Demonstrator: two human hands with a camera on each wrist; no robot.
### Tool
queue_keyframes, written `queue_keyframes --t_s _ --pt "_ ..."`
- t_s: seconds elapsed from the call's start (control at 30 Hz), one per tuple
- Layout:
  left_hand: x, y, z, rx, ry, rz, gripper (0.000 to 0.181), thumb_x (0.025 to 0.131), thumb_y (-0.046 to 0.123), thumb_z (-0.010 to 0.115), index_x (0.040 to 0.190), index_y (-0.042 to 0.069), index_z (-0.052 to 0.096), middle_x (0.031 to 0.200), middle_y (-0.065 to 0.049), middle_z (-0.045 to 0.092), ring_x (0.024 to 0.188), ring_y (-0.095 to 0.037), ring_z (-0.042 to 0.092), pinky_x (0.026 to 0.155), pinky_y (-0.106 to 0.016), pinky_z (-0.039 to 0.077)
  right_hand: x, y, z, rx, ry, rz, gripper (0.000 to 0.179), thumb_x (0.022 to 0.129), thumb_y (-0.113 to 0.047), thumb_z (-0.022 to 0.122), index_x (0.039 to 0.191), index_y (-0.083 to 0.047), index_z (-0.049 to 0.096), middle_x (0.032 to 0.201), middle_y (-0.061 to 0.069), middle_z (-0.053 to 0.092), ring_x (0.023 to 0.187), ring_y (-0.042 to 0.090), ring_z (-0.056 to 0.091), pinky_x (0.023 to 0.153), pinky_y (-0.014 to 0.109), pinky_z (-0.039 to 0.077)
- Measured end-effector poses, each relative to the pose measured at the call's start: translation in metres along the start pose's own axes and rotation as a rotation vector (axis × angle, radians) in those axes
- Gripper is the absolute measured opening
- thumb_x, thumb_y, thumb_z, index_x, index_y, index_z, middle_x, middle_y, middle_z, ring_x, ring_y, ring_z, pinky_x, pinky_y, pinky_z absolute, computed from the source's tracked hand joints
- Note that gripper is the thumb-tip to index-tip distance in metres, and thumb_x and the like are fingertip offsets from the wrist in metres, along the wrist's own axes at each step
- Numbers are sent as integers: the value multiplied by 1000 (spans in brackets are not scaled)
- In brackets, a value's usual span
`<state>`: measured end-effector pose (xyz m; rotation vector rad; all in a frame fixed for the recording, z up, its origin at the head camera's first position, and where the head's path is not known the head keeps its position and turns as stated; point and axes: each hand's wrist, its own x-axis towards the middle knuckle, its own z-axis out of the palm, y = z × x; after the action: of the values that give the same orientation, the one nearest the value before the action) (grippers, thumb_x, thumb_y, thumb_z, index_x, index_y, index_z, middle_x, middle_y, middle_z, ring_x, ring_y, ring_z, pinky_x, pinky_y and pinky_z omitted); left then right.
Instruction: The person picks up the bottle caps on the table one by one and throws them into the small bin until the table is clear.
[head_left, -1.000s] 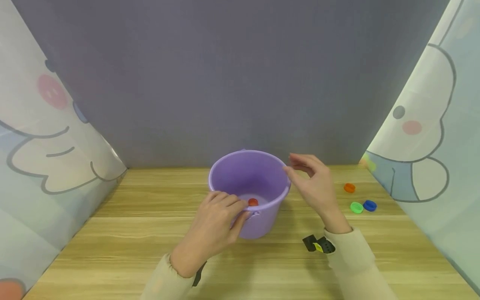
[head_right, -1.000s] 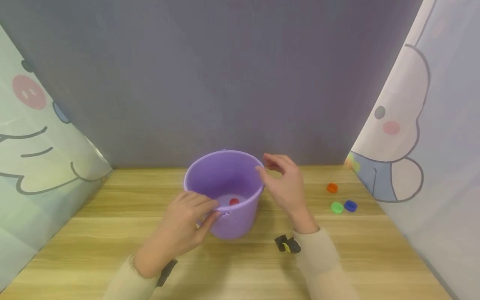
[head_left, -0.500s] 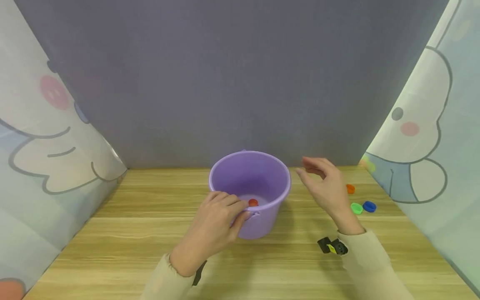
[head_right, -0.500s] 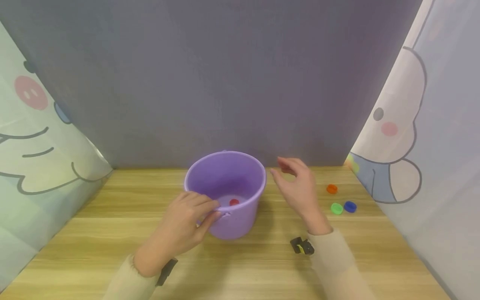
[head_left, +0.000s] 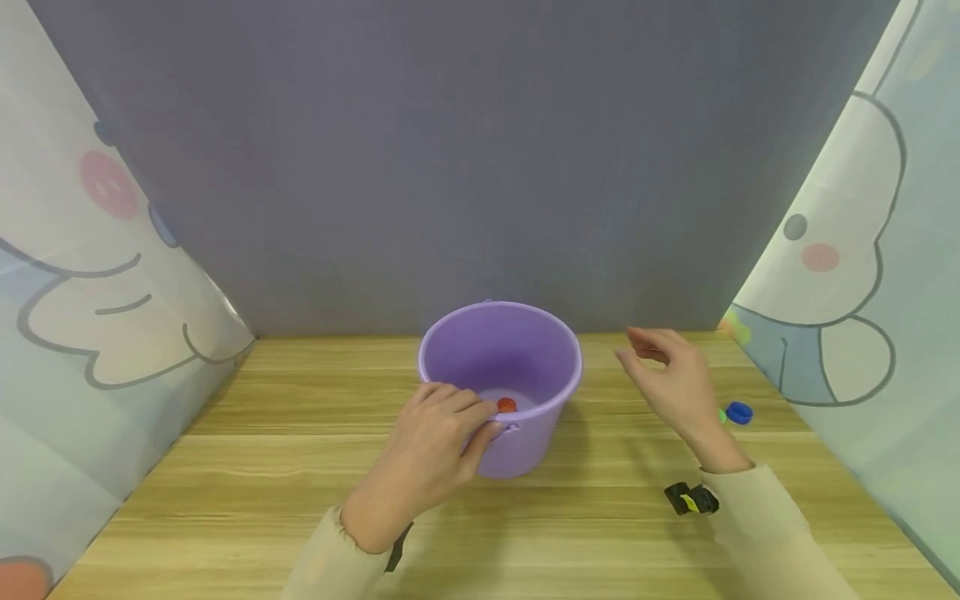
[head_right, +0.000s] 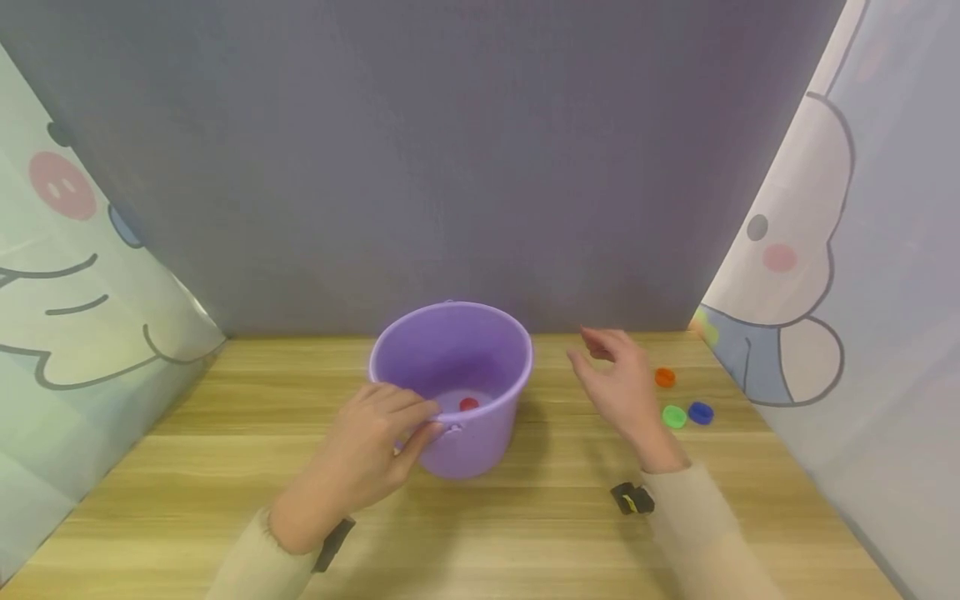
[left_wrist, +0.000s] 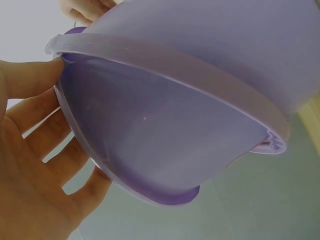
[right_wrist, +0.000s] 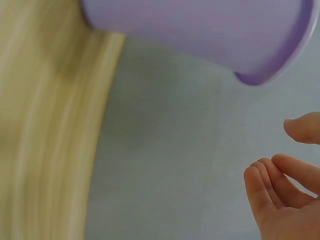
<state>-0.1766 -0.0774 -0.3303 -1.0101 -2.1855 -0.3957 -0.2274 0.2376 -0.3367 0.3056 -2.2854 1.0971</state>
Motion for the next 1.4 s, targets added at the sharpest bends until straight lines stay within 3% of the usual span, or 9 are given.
queue_keyframes --t_s 0.1,0.2,0.27,0.33,0.67,1.4 --pt "0 0 0 1 7 7 6 90 23 77 89 17 74 81 8 67 76 -15 61 84 -36 51 -3 8 -1 -43 -4 -10 36 91 -12 75 120 8 69 112 24 69 96 39 68 85 12 48" --pt "0 0 0 -2 13 10 6 89 22 77 89 17 74 80 8 66 76 -15 61 83 -36 51 -6 15 -3 -94 -19 -20 36 91 -11 74 120 9 68 112 25 69 95 40 69 86 34 55" --pt "0 0 1 -1 18 13 6 89 22 78 90 17 74 80 8 66 76 -15 61 82 -35 51 -7 18 -4 -123 -36 -20 37 91 -12 73 121 9 67 113 26 68 96 42 69 86 50 54" --pt "-1 0 1 -2 23 15 6 89 21 78 90 18 74 79 8 66 76 -15 61 82 -35 51 -9 21 -5 -140 -56 -18 38 92 -13 73 121 10 66 114 28 67 97 44 68 87 58 52" --pt "-2 -2 3 2 35 15 5 90 22 77 90 17 74 80 7 66 76 -14 61 82 -34 50 -14 34 -16 -217 -164 14 42 95 -15 70 127 10 62 124 29 62 105 46 63 87 61 50" --pt "-2 -1 3 5 32 15 9 90 24 76 86 17 72 78 8 65 75 -14 61 83 -35 50 -23 76 -41 -371 -271 25 41 89 -6 72 120 19 61 112 36 63 97 51 63 82 62 51"
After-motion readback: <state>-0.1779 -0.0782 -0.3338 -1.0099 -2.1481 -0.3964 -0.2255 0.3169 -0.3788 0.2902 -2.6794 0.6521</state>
